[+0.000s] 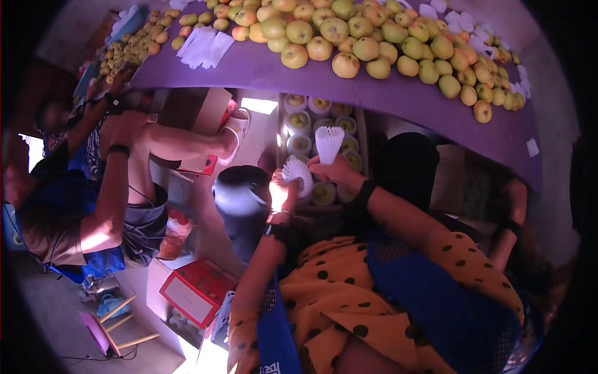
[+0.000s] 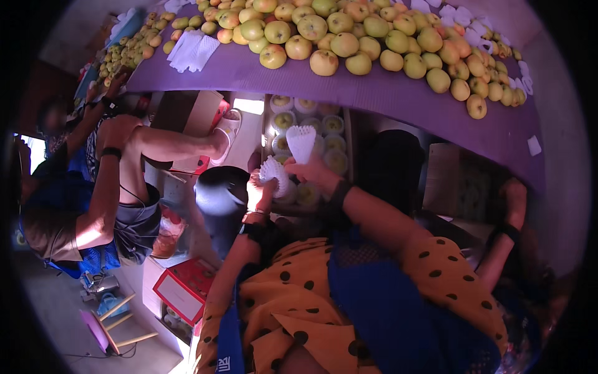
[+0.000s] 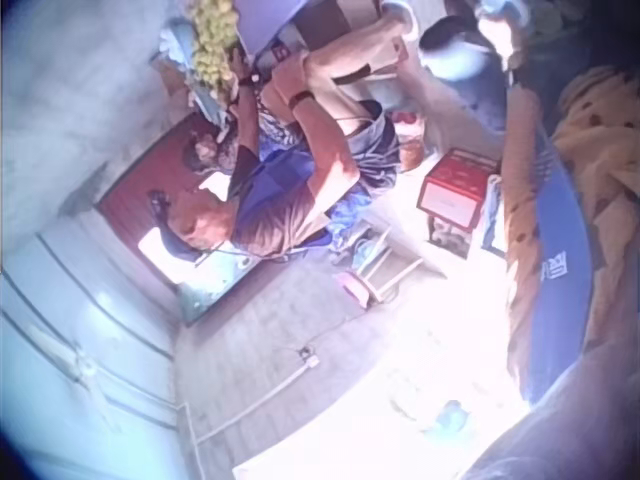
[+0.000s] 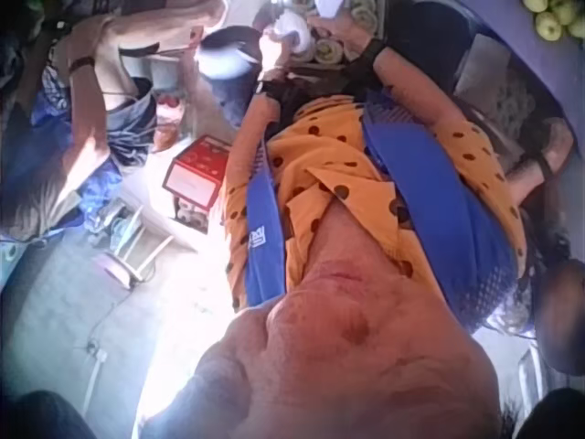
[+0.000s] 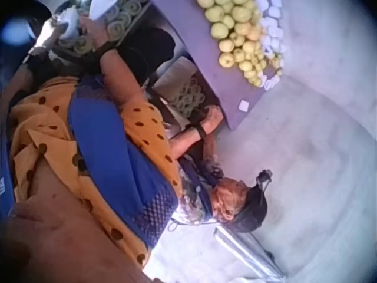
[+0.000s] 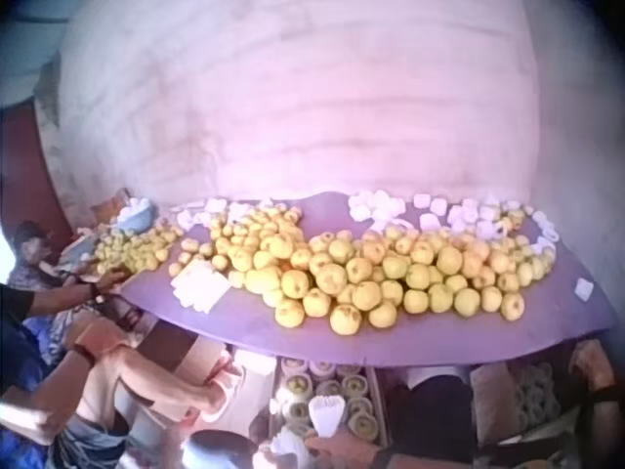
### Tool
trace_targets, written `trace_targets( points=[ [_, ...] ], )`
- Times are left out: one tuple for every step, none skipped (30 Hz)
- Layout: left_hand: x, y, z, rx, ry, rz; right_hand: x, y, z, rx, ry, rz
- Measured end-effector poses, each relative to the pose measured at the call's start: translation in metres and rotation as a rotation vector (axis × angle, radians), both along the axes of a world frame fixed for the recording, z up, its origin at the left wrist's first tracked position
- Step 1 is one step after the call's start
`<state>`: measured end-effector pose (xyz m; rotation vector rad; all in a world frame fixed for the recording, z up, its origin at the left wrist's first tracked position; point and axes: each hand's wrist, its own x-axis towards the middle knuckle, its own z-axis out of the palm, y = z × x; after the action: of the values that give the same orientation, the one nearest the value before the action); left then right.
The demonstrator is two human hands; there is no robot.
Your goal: Packing apples into cardboard boxes using foam protective sleeves.
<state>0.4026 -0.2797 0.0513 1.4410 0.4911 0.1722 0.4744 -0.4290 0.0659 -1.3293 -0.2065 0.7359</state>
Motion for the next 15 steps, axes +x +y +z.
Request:
trace_targets(
  points=[
    [0.002, -0.002, 0.012, 0.071, 0.055, -0.034, 0.000, 0.002, -0.002, 0.009, -0.005, 0.001],
    [0.003, -0.007, 0.025, 0.144, 0.110, -0.065, -0.005, 0.000, -0.004, -0.054, 0.018, 0.069],
    [-0.002, 0.001, 0.004, 0.404, 0.059, -0.014, -0.008, 0.011, -0.002, -0.103, 0.022, 0.176],
    [-0.002, -0.005, 0.000, 0.665, -0.001, -0.041, -0.010, 0.008, -0.006, -0.074, 0.031, 0.184],
    [0.000, -0.008, -0.004, 0.786, 0.119, -0.086, -0.008, 0.005, -0.009, -0.056, 0.044, 0.190],
    [0.001, -0.010, -0.007, 0.849, 0.136, -0.093, -0.007, 0.002, -0.007, -0.041, 0.060, 0.197],
    [0.000, -0.011, -0.006, 0.818, 0.183, -0.053, -0.008, 0.002, -0.003, -0.031, 0.051, 0.210],
    [0.000, -0.010, -0.006, 0.785, 0.228, -0.014, -0.009, 0.002, 0.001, -0.002, 0.069, 0.200],
    [0.000, -0.004, -0.006, 0.791, 0.226, 0.000, -0.010, 0.005, 0.004, 0.025, 0.088, 0.191],
    [0.001, -0.003, -0.006, 0.736, 0.228, -0.005, -0.012, 0.006, 0.005, 0.026, 0.086, 0.191],
    [0.002, -0.002, -0.007, 0.680, 0.231, -0.010, -0.014, 0.008, 0.006, 0.009, 0.036, 0.182],
    [0.002, -0.002, -0.007, 0.623, 0.236, -0.016, -0.016, 0.008, 0.006, -0.009, -0.013, 0.172],
    [0.002, -0.001, -0.009, 0.565, 0.241, -0.022, -0.014, 0.008, 0.006, -0.009, -0.012, 0.172],
    [0.001, -0.001, -0.010, 0.507, 0.247, -0.028, -0.012, 0.007, 0.006, -0.080, -0.018, 0.150],
    [-0.001, -0.001, -0.011, 0.450, 0.254, -0.036, -0.010, 0.006, 0.005, -0.150, -0.022, 0.127]
  ],
)
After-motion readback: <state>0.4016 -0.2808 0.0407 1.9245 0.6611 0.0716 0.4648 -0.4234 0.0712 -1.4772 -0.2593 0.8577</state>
